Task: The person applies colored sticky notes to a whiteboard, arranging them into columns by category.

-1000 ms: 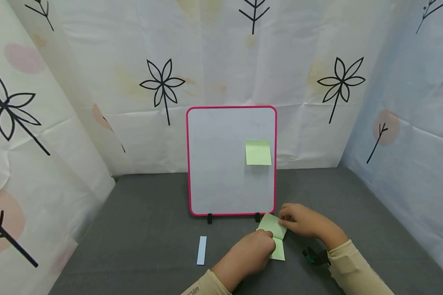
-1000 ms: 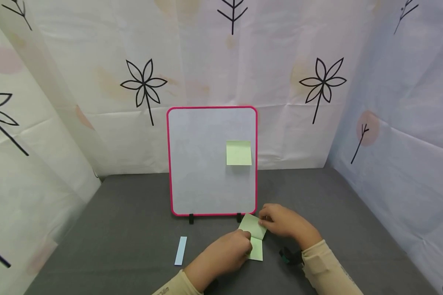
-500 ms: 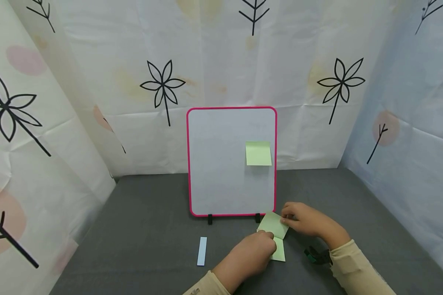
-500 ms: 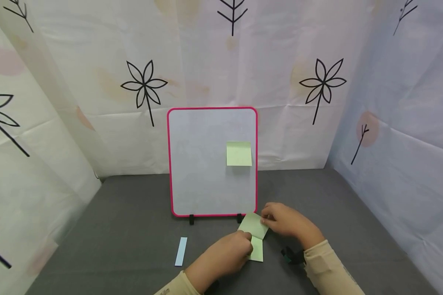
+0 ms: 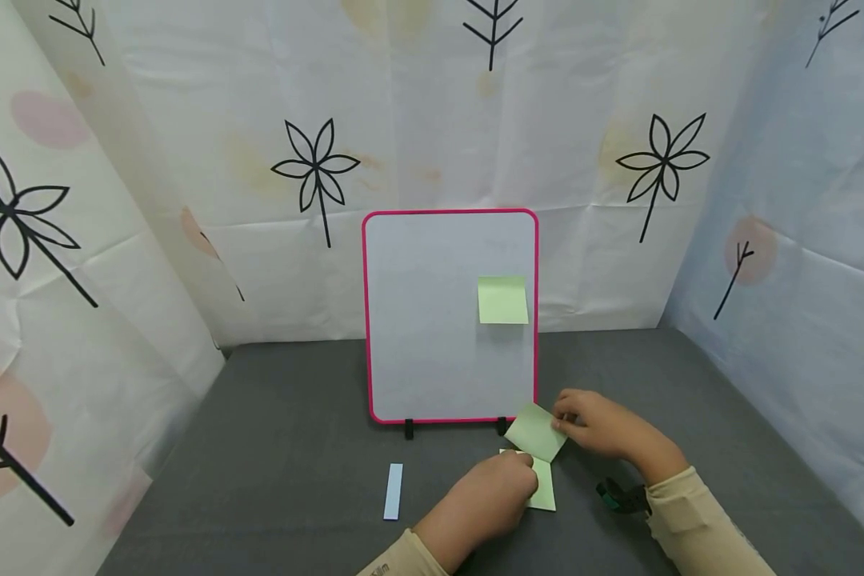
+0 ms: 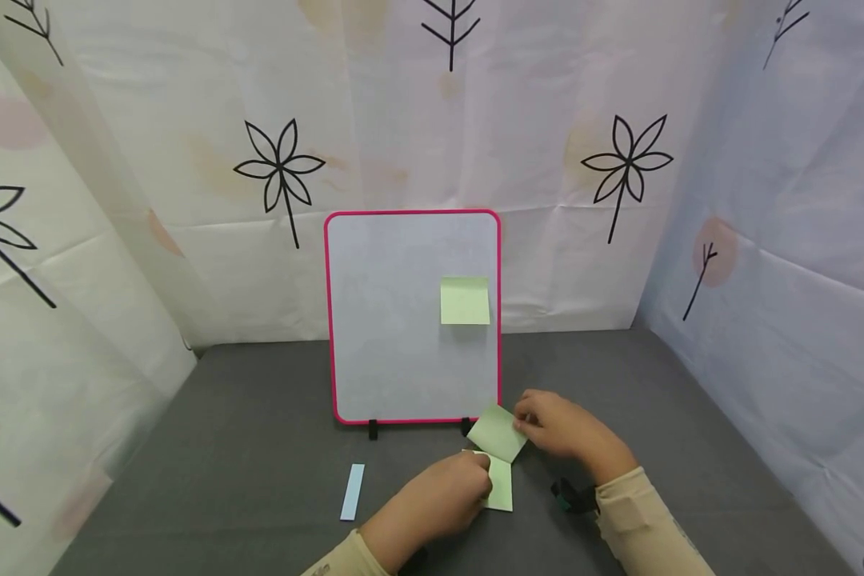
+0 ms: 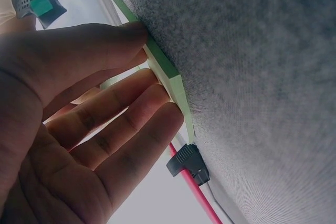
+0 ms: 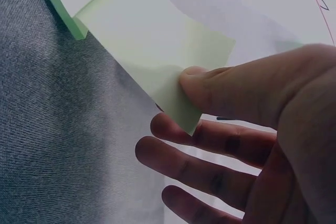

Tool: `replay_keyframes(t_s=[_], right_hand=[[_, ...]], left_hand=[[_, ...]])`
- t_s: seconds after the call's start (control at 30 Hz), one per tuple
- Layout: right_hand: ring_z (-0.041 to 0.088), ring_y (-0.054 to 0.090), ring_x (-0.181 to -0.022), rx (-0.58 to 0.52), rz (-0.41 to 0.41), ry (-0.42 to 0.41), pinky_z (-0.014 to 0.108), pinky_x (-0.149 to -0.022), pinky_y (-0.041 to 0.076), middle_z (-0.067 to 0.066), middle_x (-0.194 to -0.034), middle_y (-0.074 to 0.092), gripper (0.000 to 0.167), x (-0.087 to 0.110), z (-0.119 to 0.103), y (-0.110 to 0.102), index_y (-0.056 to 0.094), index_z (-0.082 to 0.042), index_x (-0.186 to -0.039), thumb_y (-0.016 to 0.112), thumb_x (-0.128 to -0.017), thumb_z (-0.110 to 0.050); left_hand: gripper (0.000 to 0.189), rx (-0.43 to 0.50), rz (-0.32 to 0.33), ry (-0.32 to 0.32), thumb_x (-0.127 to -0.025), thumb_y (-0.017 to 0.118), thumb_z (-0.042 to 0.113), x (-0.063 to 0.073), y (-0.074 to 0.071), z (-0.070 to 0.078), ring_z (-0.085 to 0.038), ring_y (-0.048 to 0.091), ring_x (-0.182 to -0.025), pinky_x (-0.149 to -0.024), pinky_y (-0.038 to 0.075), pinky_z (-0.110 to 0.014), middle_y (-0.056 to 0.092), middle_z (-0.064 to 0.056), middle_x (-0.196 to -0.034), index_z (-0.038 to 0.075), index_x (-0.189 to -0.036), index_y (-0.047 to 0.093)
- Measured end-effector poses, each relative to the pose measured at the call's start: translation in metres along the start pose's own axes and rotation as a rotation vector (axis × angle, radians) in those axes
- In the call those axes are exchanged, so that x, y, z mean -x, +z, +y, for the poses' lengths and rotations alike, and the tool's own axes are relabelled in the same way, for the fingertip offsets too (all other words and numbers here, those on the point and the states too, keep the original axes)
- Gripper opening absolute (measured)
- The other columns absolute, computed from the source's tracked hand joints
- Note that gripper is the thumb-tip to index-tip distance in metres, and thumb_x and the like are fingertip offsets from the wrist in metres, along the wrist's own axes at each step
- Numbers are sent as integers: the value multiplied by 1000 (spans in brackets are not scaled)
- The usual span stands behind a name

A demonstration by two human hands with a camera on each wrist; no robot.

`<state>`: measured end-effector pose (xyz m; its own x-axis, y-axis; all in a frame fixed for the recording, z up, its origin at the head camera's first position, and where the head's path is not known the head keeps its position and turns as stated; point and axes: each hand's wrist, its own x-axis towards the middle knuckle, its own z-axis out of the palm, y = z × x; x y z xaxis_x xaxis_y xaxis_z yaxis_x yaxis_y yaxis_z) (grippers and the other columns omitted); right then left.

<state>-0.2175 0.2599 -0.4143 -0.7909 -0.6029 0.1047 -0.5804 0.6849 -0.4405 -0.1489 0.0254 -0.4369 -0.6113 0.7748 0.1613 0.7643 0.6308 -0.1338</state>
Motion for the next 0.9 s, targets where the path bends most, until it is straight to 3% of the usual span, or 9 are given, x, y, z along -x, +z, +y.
replay_keyframes(t_s=[0.5,0.73,0.9], right_hand=[[1,58,-84,43,148,-3,32,-75,55,-11,-92,62,10,3,-1,-9,69,-18,-95,69,-103,-11],[-4,51,-73,56,362,-106,24,-64,50,-5,-89,68,14,0,-2,-6,78,-12,-98,76,-94,1],[-5,53,-73,107,472,-135,24,-65,52,-10,-87,67,18,-2,-1,-5,79,-11,-98,80,-89,4]], left_hand=[[30,37,10,4,-86,81,7,1,1,-1,-9,51,-64,-59,45,-22,57,7,-75,23,-64,69],[24,74,-37,0,-86,81,6,-2,2,-3,-9,52,-66,-62,46,-23,58,7,-77,23,-70,75],[24,76,-50,-3,-86,81,6,-4,2,-2,-10,52,-66,-61,46,-23,59,6,-78,22,-70,74]])
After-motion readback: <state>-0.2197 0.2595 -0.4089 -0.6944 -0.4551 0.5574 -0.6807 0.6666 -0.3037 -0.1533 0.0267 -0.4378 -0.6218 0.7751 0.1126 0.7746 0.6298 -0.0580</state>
